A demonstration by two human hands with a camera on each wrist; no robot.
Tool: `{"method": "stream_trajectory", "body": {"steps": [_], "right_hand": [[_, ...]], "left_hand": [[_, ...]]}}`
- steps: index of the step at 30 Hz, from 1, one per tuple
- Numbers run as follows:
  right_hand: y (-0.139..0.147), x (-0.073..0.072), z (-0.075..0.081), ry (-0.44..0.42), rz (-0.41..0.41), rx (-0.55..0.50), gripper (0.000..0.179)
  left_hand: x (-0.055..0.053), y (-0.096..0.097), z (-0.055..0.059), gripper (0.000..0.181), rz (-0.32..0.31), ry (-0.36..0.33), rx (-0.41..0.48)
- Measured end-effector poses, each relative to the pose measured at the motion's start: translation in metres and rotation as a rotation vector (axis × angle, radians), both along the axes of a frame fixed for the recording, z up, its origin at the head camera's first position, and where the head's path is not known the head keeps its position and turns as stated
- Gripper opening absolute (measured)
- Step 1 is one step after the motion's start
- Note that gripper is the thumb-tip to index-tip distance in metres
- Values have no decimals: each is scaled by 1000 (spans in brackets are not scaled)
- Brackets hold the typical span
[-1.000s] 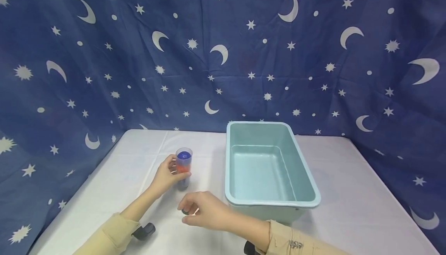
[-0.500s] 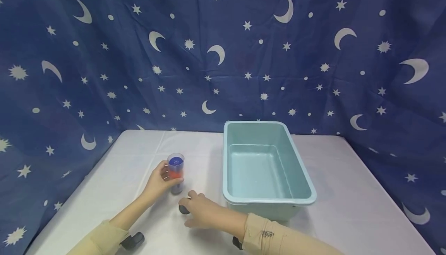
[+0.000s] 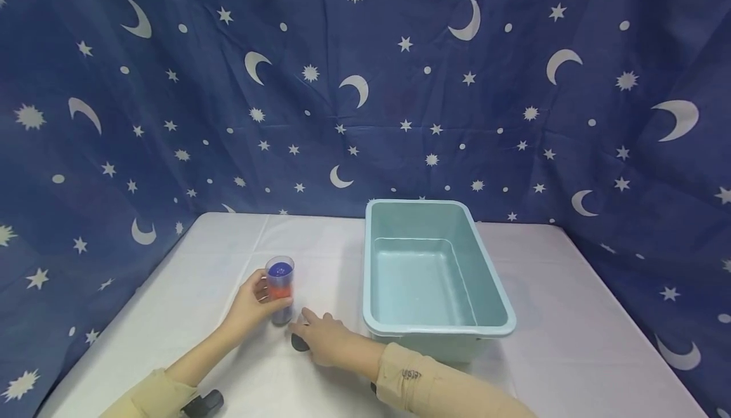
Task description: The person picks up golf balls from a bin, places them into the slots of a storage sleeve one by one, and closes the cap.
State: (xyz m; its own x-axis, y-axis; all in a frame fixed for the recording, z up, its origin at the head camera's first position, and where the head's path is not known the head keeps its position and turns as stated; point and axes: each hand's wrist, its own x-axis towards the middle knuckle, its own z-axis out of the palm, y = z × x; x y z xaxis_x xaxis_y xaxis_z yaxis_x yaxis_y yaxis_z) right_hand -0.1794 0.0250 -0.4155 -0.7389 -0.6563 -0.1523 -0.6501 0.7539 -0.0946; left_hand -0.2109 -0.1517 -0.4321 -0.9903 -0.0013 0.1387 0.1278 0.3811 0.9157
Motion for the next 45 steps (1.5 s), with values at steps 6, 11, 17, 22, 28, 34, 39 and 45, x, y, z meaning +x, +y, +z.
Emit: {"method": "stream_trajectory", "body": {"steps": [6,11,17,22,28,34,39,45], "right_hand": [[0,-6,-5,104,111,27,50],[0,-12,-15,185,176,11,39],[-3,-9,-11,219,188,16,33],[-2,-6,-8,212,175,-3,35],[3,-2,-3,145,169,-31,31],[11,3,8,161,173,-65,29],[19,13,17,192,218,-112,29],[25,24,29,247,266,-117,28]], "left_hand": [[3,-1,5,53,-2,-2,2],[6,-1,8,52,3,-9,9],[9,1,9,52,-2,-13,8],[8,3,10,51,-7,12,8],[5,4,14,51,-7,27,19],[2,10,21,52,-21,34,33],[2,17,27,51,-44,27,46],[1,23,31,52,-45,27,40]]}}
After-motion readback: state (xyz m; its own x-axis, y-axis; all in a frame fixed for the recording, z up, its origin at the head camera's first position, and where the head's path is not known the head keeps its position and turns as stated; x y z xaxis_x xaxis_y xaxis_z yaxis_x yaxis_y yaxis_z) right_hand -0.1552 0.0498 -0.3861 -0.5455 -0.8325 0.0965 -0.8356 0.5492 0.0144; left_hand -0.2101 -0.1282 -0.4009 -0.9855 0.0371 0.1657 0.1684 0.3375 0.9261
